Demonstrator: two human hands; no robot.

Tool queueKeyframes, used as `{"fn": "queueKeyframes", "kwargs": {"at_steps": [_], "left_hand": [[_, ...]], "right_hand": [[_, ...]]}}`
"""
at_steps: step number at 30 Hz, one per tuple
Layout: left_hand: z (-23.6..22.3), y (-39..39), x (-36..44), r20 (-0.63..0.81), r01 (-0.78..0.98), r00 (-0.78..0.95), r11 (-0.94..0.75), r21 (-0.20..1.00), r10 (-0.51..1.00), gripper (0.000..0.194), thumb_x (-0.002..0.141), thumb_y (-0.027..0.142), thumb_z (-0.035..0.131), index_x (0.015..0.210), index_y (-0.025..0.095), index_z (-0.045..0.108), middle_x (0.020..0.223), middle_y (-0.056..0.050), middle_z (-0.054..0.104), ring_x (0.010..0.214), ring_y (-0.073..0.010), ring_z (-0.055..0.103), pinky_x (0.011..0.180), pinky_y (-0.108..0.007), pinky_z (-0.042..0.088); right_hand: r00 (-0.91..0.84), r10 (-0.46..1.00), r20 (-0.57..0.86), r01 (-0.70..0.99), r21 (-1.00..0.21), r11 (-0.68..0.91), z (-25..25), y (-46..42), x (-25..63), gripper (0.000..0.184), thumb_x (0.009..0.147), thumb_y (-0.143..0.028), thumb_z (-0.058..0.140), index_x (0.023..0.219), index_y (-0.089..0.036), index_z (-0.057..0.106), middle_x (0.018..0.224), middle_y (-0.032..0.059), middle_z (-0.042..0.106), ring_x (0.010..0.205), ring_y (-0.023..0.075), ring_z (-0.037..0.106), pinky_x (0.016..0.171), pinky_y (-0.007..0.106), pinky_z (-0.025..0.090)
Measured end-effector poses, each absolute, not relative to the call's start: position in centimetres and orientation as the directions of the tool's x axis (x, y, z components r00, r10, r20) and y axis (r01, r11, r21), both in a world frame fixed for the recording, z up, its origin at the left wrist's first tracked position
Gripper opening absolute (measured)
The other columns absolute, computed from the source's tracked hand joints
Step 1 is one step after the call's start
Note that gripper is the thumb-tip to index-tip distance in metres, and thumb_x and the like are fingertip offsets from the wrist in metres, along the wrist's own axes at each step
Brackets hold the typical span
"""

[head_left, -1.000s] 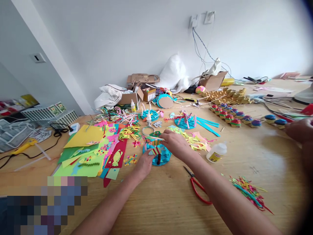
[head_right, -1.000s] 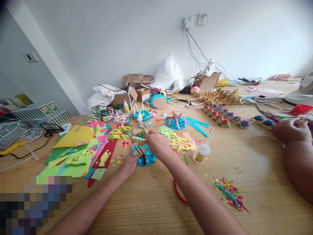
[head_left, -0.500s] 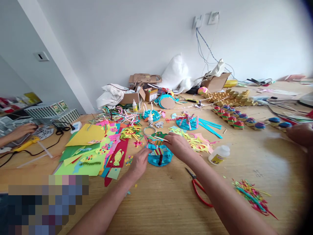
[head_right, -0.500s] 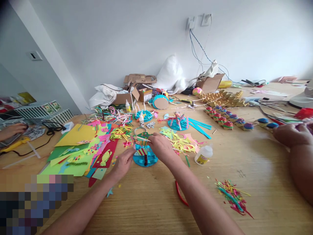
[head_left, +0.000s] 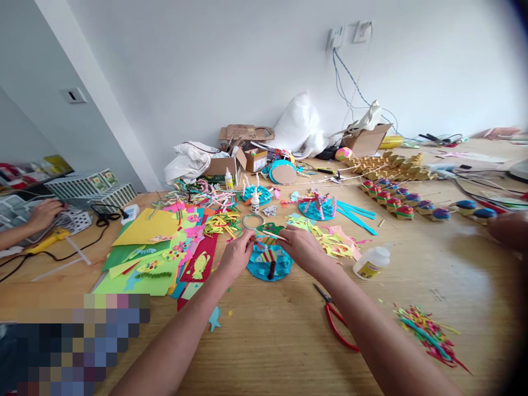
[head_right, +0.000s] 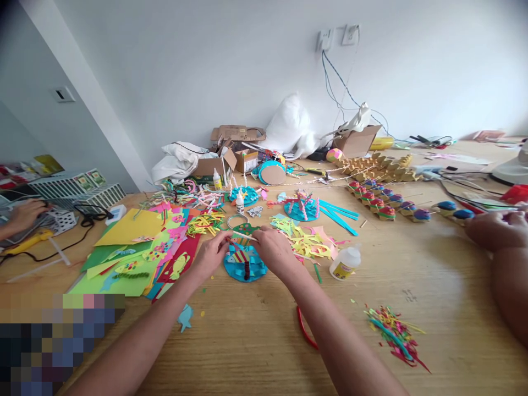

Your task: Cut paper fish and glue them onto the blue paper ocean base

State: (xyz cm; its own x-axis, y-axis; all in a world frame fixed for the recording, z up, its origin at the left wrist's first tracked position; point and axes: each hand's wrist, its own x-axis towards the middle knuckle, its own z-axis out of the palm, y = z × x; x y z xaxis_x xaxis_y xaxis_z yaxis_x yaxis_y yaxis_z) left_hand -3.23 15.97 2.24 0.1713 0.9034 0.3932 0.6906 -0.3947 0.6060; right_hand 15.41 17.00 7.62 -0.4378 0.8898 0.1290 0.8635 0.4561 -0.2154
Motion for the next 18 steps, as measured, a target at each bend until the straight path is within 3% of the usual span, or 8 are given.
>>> {"fn": "queueKeyframes", "kwargs": {"at_steps": [10, 18], "left_hand": [[1.2, 16.1, -3.2, 0.444, 0.621, 0.172, -0.446, 0.644, 0.879, 0.032, 0.08, 0.003, 0.045, 0.106, 0.019, 0.052, 0.094, -0.005, 0.066, 0.073, -0.0143, 0.063, 0.065, -0.024, 0.049], [1.2, 15.6, -3.3, 0.443, 0.621, 0.145, -0.43, 0.655, 0.885, 0.03, 0.08, 0.004, 0.044, 0.105, 0.02, 0.053, 0.087, -0.003, 0.066, 0.075, -0.0146, 0.063, 0.066, -0.024, 0.05]], "right_hand": [[-0.415, 0.901, 0.126, 0.88, -0.195, 0.433, 8.0, 16.9, 15.0, 0.025, 0.086, -0.028, 0.041, 0.081, -0.019, 0.064, 0.082, 0.0053, 0.061, 0.076, 0.0148, 0.057, 0.061, 0.023, 0.031], [-0.404, 0.906, 0.128, 0.887, -0.189, 0.422, 7.7, 17.1, 15.0, 0.024, 0.086, -0.027, 0.042, 0.081, -0.019, 0.063, 0.083, 0.0054, 0.062, 0.077, 0.0149, 0.057, 0.062, 0.023, 0.032]]}}
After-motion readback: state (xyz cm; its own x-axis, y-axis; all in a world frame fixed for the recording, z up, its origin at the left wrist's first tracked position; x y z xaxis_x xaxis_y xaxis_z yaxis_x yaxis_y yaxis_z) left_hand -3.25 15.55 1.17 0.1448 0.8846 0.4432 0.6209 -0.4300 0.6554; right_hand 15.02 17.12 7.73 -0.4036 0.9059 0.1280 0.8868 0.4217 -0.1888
